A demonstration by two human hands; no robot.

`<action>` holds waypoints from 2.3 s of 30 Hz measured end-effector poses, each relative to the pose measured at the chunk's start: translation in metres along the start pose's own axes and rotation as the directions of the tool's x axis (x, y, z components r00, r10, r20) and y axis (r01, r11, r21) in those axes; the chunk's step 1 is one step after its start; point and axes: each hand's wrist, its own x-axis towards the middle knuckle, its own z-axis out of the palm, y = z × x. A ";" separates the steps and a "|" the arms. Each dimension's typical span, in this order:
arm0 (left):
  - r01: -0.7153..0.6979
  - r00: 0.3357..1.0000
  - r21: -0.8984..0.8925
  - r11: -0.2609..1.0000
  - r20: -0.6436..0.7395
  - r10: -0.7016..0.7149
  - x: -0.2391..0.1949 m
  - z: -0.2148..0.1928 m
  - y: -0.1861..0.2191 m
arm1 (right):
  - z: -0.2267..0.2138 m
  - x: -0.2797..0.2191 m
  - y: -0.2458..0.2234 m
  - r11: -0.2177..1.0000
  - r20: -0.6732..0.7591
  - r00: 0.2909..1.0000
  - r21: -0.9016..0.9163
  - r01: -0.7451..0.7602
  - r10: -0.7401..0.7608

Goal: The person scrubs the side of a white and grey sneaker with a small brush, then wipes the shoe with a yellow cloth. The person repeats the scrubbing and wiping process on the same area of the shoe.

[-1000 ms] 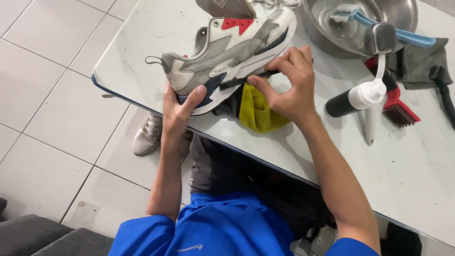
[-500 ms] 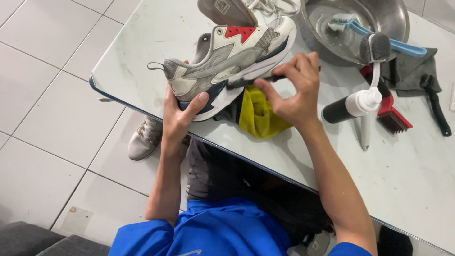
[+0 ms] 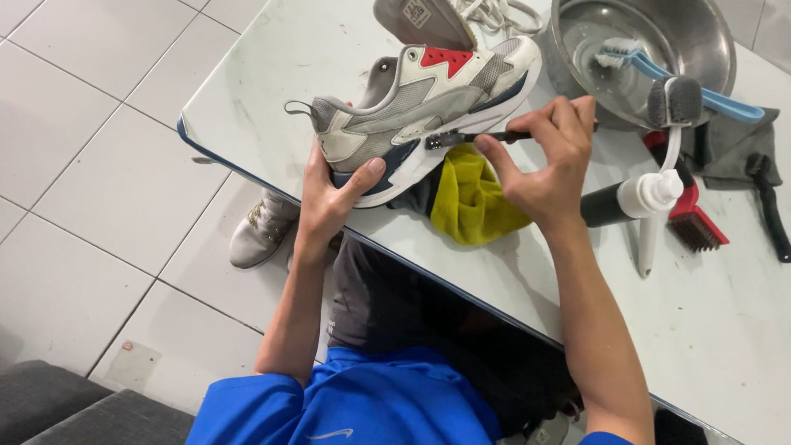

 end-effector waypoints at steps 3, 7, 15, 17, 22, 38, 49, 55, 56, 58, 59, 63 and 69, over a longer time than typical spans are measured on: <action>0.013 1.000 -0.015 1.000 0.003 -0.013 0.000 0.001 0.002 | 0.006 -0.002 -0.006 0.999 0.013 1.000 0.040 -0.013 0.012; 0.009 1.000 -0.021 1.000 0.007 -0.009 0.000 0.000 0.000 | 0.004 -0.001 -0.004 0.998 0.034 0.999 0.052 -0.042 0.040; 0.003 1.000 -0.016 1.000 0.018 -0.002 0.001 0.001 -0.002 | 0.002 0.001 -0.011 0.996 0.074 0.997 0.083 -0.039 0.033; -0.009 1.000 -0.015 1.000 0.021 0.009 0.003 0.000 -0.004 | -0.006 0.005 -0.004 0.997 0.040 0.997 0.029 -0.073 0.072; -0.008 1.000 -0.001 1.000 0.028 0.008 -0.002 0.000 0.005 | 0.005 -0.001 -0.009 0.994 0.090 0.994 0.089 -0.064 0.056; -0.116 0.993 0.031 0.993 0.041 0.115 -0.003 -0.002 0.005 | 0.011 -0.001 -0.001 0.994 0.058 0.998 0.105 0.003 -0.009; -0.041 0.997 0.069 0.997 0.073 0.036 -0.005 -0.001 0.023 | 0.004 0.001 -0.008 0.999 0.161 0.987 -0.028 -0.015 0.019; -0.033 0.997 0.092 0.995 0.071 0.027 -0.004 -0.001 0.018 | 0.002 0.001 -0.006 0.995 0.096 0.995 -0.103 -0.004 0.014; -0.028 0.998 0.107 0.994 0.065 0.021 -0.005 -0.001 0.018 | 0.004 0.001 -0.017 0.999 0.132 0.991 -0.036 -0.033 0.037; -0.012 0.998 0.103 0.995 0.062 0.006 -0.007 -0.003 0.016 | 0.003 0.000 -0.009 0.998 0.134 0.990 -0.051 -0.039 0.045; -0.014 0.998 0.090 0.996 0.063 0.008 -0.004 -0.002 0.015 | 0.002 0.002 -0.004 0.996 0.127 0.991 -0.078 -0.033 0.042; -0.006 0.998 0.123 0.992 0.056 -0.001 -0.002 -0.002 0.011 | 0.003 0.000 0.002 0.986 0.037 0.999 -0.164 -0.020 0.026; -0.086 0.996 0.016 0.996 0.035 0.086 -0.001 -0.003 0.001 | 0.004 -0.003 0.007 0.999 0.017 1.000 0.026 -0.024 0.024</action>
